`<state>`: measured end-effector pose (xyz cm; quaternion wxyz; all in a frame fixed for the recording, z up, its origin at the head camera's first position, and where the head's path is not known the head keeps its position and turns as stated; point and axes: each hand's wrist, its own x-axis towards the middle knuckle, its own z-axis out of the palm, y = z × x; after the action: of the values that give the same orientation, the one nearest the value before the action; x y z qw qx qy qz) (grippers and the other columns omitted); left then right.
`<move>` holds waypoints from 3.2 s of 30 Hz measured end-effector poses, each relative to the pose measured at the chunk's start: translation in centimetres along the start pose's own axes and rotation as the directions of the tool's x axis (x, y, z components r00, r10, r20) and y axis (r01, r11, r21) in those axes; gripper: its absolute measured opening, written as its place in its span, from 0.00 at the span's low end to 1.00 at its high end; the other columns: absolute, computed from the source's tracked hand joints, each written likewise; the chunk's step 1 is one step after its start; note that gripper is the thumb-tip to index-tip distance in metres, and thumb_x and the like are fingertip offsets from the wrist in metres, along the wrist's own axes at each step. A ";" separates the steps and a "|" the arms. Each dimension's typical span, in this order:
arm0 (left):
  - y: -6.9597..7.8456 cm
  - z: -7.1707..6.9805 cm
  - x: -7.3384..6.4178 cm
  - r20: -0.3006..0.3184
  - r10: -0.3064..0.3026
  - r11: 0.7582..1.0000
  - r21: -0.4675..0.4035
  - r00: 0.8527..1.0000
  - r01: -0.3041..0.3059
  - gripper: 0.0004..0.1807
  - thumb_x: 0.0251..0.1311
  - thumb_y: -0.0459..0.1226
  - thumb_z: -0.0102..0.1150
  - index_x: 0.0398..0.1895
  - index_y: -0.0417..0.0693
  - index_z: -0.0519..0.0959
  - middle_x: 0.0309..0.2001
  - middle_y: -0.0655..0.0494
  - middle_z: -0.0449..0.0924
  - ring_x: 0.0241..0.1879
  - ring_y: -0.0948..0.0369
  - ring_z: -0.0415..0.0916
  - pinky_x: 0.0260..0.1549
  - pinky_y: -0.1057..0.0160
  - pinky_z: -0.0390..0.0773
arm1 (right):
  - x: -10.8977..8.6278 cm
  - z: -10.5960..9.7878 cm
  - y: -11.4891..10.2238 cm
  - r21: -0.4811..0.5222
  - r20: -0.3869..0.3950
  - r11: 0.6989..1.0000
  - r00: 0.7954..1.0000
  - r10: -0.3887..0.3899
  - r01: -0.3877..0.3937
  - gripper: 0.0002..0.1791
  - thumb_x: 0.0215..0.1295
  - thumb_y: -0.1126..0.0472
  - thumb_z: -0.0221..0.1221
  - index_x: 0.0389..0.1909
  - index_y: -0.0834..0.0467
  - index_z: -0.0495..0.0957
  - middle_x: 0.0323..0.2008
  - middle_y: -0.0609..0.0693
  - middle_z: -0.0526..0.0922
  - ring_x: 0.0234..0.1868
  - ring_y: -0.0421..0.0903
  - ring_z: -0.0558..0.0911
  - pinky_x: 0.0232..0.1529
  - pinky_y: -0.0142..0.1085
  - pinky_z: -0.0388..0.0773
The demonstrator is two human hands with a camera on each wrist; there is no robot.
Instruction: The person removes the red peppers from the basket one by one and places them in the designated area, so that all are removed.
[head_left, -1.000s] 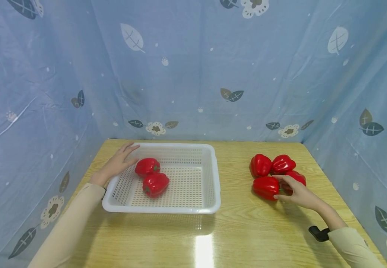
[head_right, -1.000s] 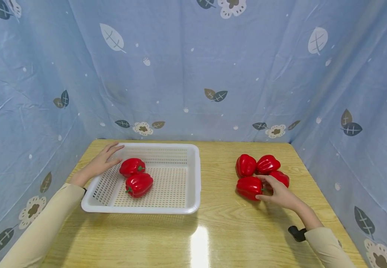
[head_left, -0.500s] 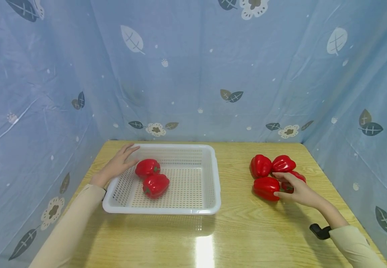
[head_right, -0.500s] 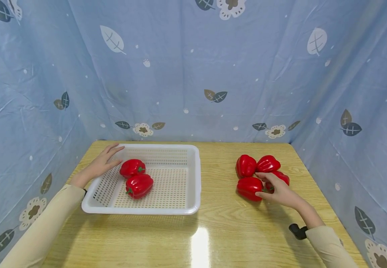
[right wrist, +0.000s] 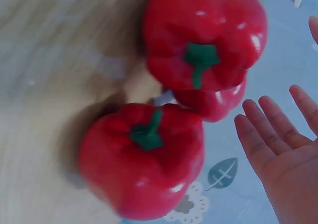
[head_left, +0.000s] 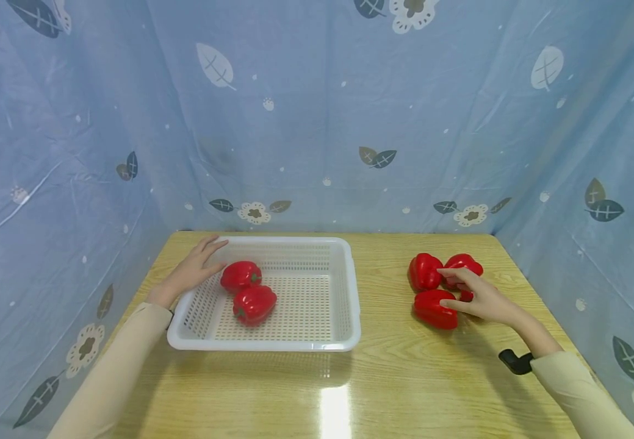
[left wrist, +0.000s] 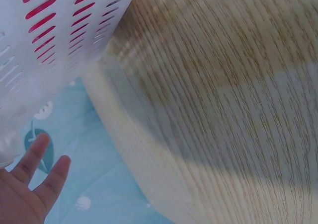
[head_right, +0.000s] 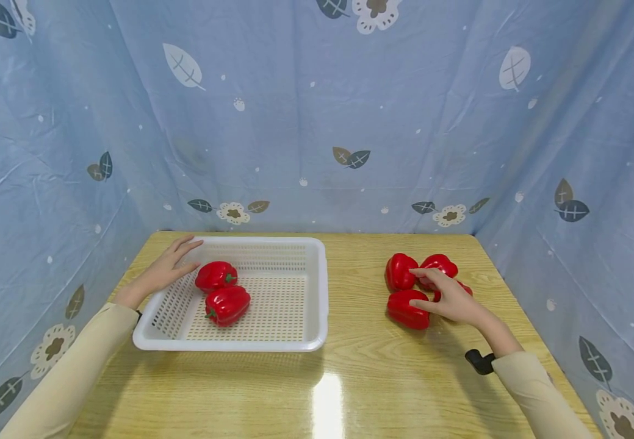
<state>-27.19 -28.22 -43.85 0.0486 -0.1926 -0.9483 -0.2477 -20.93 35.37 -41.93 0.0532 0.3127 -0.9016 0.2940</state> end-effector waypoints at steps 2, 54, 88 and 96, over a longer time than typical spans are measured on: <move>0.0 -0.1 -0.1 -0.001 -0.002 1.000 -0.006 1.000 0.002 0.33 0.63 0.49 0.51 0.69 0.49 0.58 0.71 0.39 0.44 0.68 0.37 0.45 0.58 0.31 0.53 | 0.7 -0.1 -0.4 0.014 0.017 1.000 1.000 0.018 -0.018 0.36 0.51 0.57 0.68 0.59 0.64 0.67 0.52 0.57 0.74 0.49 0.44 0.76 0.48 0.24 0.75; 0.3 -0.2 0.1 0.026 -0.033 0.999 0.000 0.999 0.033 0.34 0.63 0.50 0.52 0.70 0.52 0.57 0.72 0.42 0.43 0.69 0.38 0.43 0.58 0.30 0.52 | 14.7 4.4 -9.4 0.075 0.190 0.992 0.975 -0.116 0.104 0.38 0.54 0.42 0.63 0.64 0.51 0.65 0.61 0.48 0.68 0.59 0.52 0.71 0.56 0.53 0.69; 0.3 -0.2 0.2 0.031 -0.035 0.999 -0.005 0.999 0.035 0.34 0.63 0.50 0.51 0.70 0.52 0.56 0.72 0.41 0.42 0.69 0.38 0.43 0.58 0.30 0.51 | 21.4 8.5 -15.8 0.074 0.324 0.969 0.914 -0.246 0.234 0.36 0.57 0.43 0.61 0.66 0.48 0.62 0.61 0.47 0.67 0.61 0.48 0.70 0.59 0.45 0.69; 0.6 -0.3 0.2 0.025 -0.037 0.999 0.002 0.999 0.037 0.34 0.63 0.50 0.52 0.70 0.52 0.56 0.72 0.42 0.43 0.69 0.39 0.43 0.59 0.31 0.52 | 22.3 10.1 -16.8 0.119 0.358 0.967 0.899 -0.252 0.224 0.36 0.56 0.44 0.62 0.65 0.48 0.63 0.62 0.46 0.66 0.61 0.46 0.68 0.59 0.43 0.69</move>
<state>-27.12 -27.88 -43.28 0.0323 -0.1779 -0.9524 -0.2456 -27.89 7.17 -35.63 -0.0940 0.4723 -0.8386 0.2547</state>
